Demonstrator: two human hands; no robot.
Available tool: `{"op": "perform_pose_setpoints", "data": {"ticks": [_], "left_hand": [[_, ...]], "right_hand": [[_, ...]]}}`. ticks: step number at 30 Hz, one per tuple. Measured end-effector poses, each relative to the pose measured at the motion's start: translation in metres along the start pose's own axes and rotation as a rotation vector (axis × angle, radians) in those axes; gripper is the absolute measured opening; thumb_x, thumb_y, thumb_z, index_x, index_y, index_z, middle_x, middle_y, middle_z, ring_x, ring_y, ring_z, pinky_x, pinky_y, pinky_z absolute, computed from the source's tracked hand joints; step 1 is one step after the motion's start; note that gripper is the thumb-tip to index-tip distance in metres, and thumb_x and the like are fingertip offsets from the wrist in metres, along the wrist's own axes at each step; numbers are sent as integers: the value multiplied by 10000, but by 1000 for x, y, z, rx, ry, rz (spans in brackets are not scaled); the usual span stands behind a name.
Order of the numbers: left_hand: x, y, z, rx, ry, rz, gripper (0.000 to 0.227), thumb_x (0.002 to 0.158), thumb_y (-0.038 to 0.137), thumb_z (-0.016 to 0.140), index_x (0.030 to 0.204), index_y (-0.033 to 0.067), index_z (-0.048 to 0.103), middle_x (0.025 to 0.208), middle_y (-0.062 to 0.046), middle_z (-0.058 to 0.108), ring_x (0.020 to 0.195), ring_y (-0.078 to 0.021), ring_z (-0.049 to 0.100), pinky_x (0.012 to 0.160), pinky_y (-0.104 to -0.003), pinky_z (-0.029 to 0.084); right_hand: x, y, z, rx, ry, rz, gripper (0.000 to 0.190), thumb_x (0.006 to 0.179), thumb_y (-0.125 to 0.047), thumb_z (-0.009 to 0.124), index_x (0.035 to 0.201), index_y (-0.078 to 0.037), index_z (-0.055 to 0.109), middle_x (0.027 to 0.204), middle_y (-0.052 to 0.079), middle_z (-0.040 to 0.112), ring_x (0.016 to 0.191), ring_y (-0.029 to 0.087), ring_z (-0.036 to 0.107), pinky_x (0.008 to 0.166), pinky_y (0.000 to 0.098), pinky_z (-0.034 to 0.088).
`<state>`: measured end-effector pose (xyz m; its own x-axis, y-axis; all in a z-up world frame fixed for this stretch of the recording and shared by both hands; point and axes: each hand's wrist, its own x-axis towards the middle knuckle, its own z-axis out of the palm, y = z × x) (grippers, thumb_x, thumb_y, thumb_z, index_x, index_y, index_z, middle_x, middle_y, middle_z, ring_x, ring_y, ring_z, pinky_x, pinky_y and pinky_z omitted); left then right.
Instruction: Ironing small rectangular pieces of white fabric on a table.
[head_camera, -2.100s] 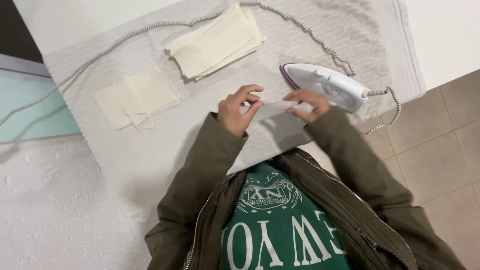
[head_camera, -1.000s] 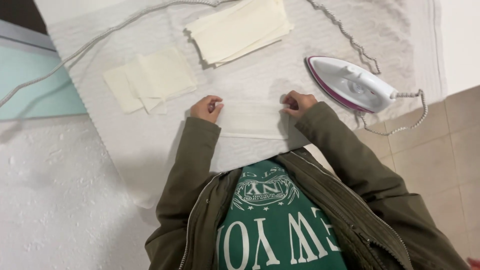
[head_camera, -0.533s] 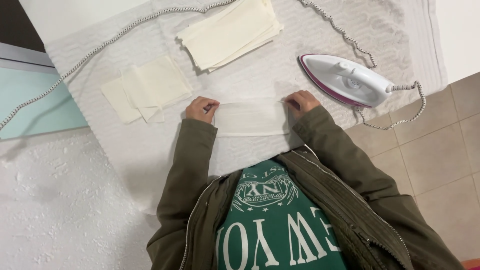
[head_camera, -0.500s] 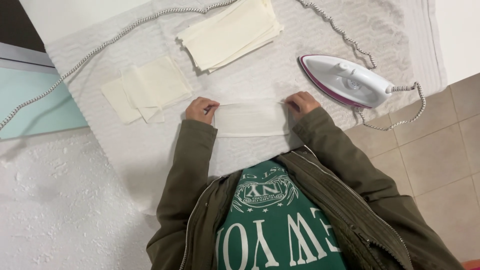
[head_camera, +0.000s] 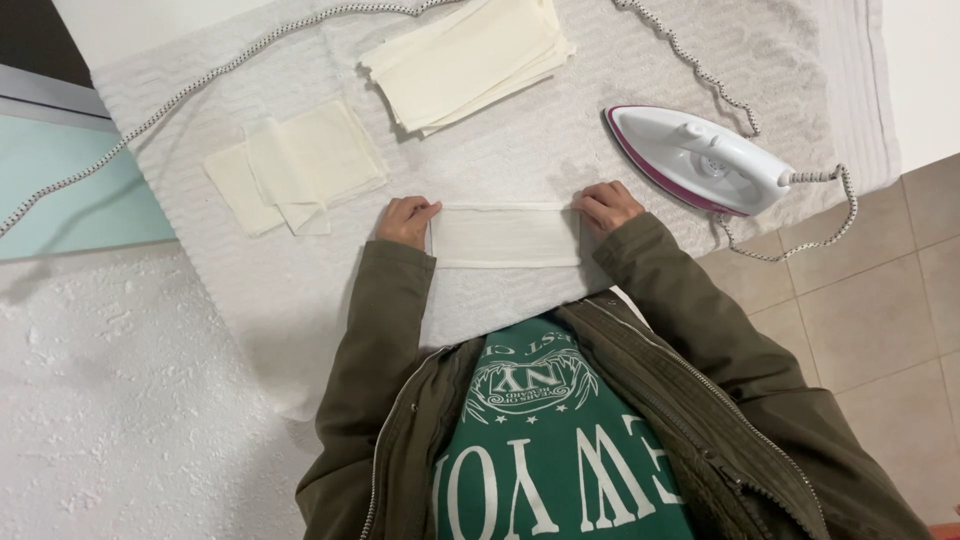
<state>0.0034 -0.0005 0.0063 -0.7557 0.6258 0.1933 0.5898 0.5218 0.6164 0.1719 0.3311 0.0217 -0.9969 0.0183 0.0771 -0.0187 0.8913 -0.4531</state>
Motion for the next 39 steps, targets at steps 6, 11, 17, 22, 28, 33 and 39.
{"op": "perform_pose_setpoints", "data": {"ticks": [6, 11, 17, 22, 28, 33, 39], "left_hand": [[5, 20, -21, 51, -74, -43, 376, 862, -140, 652, 1114, 100, 796, 1145, -105, 698, 1049, -297, 635, 890, -370, 566], [6, 46, 26, 337, -256, 8, 431, 871, -4, 583, 1295, 54, 632, 1405, -183, 569, 1334, -350, 488, 1128, -494, 360], [25, 138, 70, 276, -461, 242, 777, 968, 466, 531, 1576, 46, 289, 1658, -139, 223, 1535, -317, 165, 1231, -582, 122], [11, 133, 85, 320, -450, 207, 800, 1024, 548, 500, 1615, 70, 251, 1702, -81, 182, 1583, -298, 113, 1278, -577, 84], [7, 131, 87, 329, -461, 205, 736, 1046, 514, 444, 1624, 107, 242, 1715, -59, 155, 1580, -276, 100, 1274, -559, 89], [6, 130, 90, 365, -443, 223, 729, 1055, 500, 437, 1632, 105, 232, 1713, -59, 146, 1576, -280, 87, 1271, -561, 82], [2, 125, 98, 350, -433, 216, 730, 1050, 488, 445, 1632, 107, 223, 1717, -54, 144, 1576, -278, 81, 1268, -564, 79]], "right_hand": [[-4, 5, -2, -67, -37, -81, 322, 848, 33, 714, 1155, -63, 711, 1219, 84, 656, 1091, 279, 618, 954, 367, 573], [-2, -4, -25, -120, -81, -134, 504, 738, 33, 738, 1228, -82, 699, 1290, 95, 646, 1134, 321, 587, 988, 419, 545], [-2, 6, -25, -130, -141, -145, 602, 684, -13, 745, 1276, -104, 688, 1304, 94, 636, 1159, 329, 571, 1004, 451, 521], [-1, 10, -28, -90, -97, -182, 485, 809, -31, 722, 1282, -135, 688, 1304, 71, 643, 1173, 306, 570, 999, 445, 513], [6, 26, -85, -171, -11, -214, 237, 975, -87, 709, 1209, -62, 676, 1342, 92, 662, 1227, 246, 599, 1046, 445, 513], [25, 71, -134, -378, -93, 281, 622, 916, -532, 771, 1251, -18, 674, 1131, 203, 716, 974, 334, 705, 857, 463, 571], [53, 40, -157, -149, -687, 744, 729, 901, -643, 663, 1336, -59, 648, 980, 223, 762, 830, 329, 768, 827, 478, 614]]}}
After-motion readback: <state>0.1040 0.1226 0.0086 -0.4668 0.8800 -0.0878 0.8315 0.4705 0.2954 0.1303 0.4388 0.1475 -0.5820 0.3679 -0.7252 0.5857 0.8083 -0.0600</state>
